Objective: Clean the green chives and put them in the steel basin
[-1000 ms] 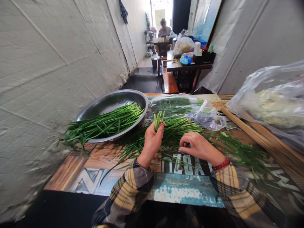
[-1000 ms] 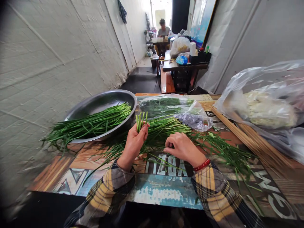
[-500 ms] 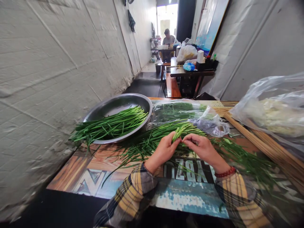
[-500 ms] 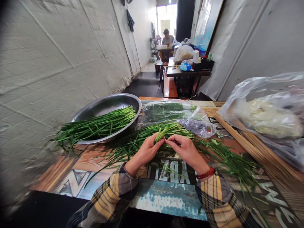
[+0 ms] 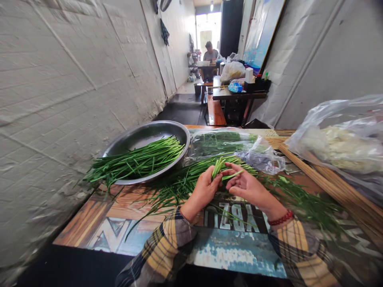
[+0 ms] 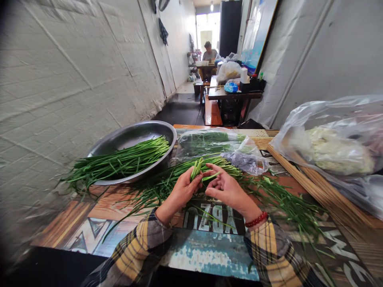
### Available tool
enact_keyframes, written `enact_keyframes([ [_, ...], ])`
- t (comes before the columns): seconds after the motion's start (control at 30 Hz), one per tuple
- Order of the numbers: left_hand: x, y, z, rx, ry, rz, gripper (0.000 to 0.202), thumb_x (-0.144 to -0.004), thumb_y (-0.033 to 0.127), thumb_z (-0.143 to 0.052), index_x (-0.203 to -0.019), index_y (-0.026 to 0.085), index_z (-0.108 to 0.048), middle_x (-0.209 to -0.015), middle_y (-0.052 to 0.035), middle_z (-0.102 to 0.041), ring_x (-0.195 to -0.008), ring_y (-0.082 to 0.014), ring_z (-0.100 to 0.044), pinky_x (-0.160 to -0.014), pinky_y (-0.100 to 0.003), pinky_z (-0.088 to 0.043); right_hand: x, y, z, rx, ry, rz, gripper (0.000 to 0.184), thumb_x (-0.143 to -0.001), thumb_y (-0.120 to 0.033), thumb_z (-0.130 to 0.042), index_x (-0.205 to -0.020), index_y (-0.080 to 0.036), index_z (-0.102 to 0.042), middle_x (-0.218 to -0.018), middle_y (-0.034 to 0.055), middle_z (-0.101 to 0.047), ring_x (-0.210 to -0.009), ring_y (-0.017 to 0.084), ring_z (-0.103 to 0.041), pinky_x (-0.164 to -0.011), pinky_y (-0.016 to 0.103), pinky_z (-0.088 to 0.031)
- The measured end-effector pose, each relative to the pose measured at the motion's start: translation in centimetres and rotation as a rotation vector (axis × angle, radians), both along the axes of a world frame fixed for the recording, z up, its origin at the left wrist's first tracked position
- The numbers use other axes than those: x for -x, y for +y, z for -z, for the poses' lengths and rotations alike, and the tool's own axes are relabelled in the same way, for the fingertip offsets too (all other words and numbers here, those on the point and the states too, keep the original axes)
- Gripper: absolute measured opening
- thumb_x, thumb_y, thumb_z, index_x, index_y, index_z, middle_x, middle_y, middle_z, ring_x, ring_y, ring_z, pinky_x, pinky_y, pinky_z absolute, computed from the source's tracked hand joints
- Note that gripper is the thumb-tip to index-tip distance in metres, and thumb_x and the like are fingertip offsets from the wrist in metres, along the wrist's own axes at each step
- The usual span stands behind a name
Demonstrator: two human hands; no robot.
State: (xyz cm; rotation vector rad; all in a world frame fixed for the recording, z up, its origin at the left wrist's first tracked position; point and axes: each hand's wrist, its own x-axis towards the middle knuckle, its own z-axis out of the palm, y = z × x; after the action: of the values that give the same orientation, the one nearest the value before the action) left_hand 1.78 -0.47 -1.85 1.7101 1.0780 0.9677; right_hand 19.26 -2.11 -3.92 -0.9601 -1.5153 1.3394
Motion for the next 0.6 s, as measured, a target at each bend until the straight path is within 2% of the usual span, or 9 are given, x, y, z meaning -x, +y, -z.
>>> enact_keyframes([
  [0.07,0.0,0.0,0.0,0.016,-0.018,-0.007,0.016,-0.089,0.032,-0.049,-0.085,0.018,-0.052,-0.065,0.0035,-0.052,-0.057,-0.0109,-0.046,-0.057,-0.023,-0.036,0.6,-0.1,0.4,-0.008,-0.050,-0.043,0.075,-0.073,-0.031,-0.071,-0.140,-0.024,-0.038,-0.108,0.0066,-0.064,-0.074,0.012,-0.063,-0.066,0.026,-0.053],
  [0.2,0.1,0.1,0.2,0.060,-0.053,-0.010,0.018,-0.090,0.034,-0.049,-0.084,0.017,-0.051,-0.066,0.0033,-0.053,-0.053,-0.0090,-0.046,-0.053,-0.021,-0.036,-0.4,-0.3,0.0,-0.053,-0.218,-0.068,0.054,-0.081,-0.028,-0.062,-0.133,-0.017,-0.050,-0.071,-0.0025,-0.064,-0.061,0.011,-0.059,-0.061,0.024,-0.049],
  [0.3,0.2,0.1,0.1,0.073,-0.065,-0.037,0.019,-0.090,0.036,-0.048,-0.084,0.017,-0.050,-0.066,0.0033,-0.053,-0.052,-0.0083,-0.046,-0.052,-0.021,-0.036,-2.0,-0.5,-1.1,0.008,-0.334,-0.294,0.041,-0.081,-0.031,-0.064,-0.119,-0.018,-0.062,-0.067,-0.0026,-0.065,-0.055,0.010,-0.057,-0.055,0.022,-0.045],
  [0.37,0.2,0.1,0.0,0.064,-0.053,-0.043,0.019,-0.090,0.036,-0.048,-0.084,0.017,-0.050,-0.066,0.0033,-0.053,-0.052,-0.0082,-0.046,-0.052,-0.020,-0.036,-2.6,-0.5,-1.6,0.024,-0.377,-0.318,0.035,-0.079,-0.035,-0.067,-0.109,-0.018,-0.068,-0.072,-0.0001,-0.068,-0.057,0.010,-0.057,-0.054,0.022,-0.045],
  [0.4,0.2,0.1,0.0,0.060,-0.048,-0.036,0.019,-0.090,0.036,-0.048,-0.084,0.017,-0.051,-0.066,0.0033,-0.053,-0.052,-0.0083,-0.045,-0.052,-0.021,-0.036,-2.7,-0.5,-1.8,0.008,-0.374,-0.251,0.033,-0.078,-0.036,-0.067,-0.105,-0.018,-0.069,-0.075,0.0009,-0.069,-0.059,0.011,-0.057,-0.055,0.022,-0.045],
  [0.5,0.1,0.1,0.1,0.045,-0.034,-0.003,0.019,-0.090,0.035,-0.047,-0.083,0.017,-0.050,-0.065,0.0035,-0.052,-0.053,-0.0091,-0.044,-0.053,-0.021,-0.036,-2.5,-0.3,-1.7,-0.085,-0.255,0.073,0.032,-0.079,-0.040,-0.066,-0.103,-0.018,-0.067,-0.079,0.0017,-0.066,-0.067,0.013,-0.059,-0.059,0.024,-0.047],
  [0.6,0.0,0.1,0.4,0.014,-0.002,0.019,0.020,-0.090,0.035,-0.047,-0.080,0.018,-0.049,-0.065,0.0032,-0.051,-0.056,-0.0103,-0.045,-0.055,-0.022,-0.036,-2.2,0.0,-1.2,-0.155,-0.179,0.240,0.030,-0.080,-0.043,-0.066,-0.099,-0.020,-0.067,-0.076,0.0010,-0.065,-0.068,0.014,-0.060,-0.059,0.025,-0.048],
])
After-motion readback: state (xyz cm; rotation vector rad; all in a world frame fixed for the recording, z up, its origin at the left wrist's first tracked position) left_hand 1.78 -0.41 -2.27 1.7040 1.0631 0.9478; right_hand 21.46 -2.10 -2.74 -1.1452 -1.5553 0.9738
